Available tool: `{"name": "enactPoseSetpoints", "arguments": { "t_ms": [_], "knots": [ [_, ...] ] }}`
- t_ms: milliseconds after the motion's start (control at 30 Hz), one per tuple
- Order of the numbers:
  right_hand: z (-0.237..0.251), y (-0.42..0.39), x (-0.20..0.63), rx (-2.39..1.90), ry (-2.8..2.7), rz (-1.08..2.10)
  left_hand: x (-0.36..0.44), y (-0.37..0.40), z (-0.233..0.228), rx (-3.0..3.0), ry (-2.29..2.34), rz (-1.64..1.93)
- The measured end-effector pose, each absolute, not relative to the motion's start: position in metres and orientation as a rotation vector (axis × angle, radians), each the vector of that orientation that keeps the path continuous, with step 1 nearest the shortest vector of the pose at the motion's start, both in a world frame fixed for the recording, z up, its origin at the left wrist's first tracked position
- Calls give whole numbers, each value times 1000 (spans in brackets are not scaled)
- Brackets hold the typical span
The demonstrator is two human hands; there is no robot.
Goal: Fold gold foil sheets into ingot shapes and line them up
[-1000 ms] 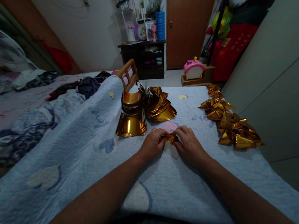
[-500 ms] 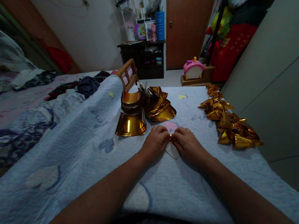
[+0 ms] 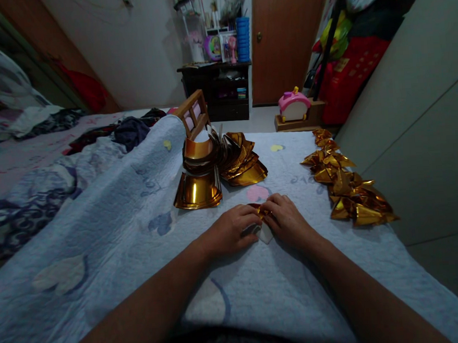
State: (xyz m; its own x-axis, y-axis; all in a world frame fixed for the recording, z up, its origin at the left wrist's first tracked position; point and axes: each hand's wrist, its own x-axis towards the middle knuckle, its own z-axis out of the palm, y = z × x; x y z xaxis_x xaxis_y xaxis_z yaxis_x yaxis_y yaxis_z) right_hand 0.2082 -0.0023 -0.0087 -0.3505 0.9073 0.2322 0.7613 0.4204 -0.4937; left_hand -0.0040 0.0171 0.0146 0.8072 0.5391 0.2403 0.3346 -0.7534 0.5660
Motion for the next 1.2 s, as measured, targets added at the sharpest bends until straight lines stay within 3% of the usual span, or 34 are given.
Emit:
{"name": "enactPoseSetpoints", "arguments": {
  "t_ms": [400, 767, 1200],
  "knots": [
    [4, -7, 213, -1310, -2286, 571, -5, 18, 5, 2566, 676, 532],
    [17, -21, 215, -1366, -2468, 517, -6, 19, 6, 2516, 842, 728],
    [25, -18, 218, -1311, -2433, 604, -4, 18, 10, 2459, 701, 606]
  ]
}}
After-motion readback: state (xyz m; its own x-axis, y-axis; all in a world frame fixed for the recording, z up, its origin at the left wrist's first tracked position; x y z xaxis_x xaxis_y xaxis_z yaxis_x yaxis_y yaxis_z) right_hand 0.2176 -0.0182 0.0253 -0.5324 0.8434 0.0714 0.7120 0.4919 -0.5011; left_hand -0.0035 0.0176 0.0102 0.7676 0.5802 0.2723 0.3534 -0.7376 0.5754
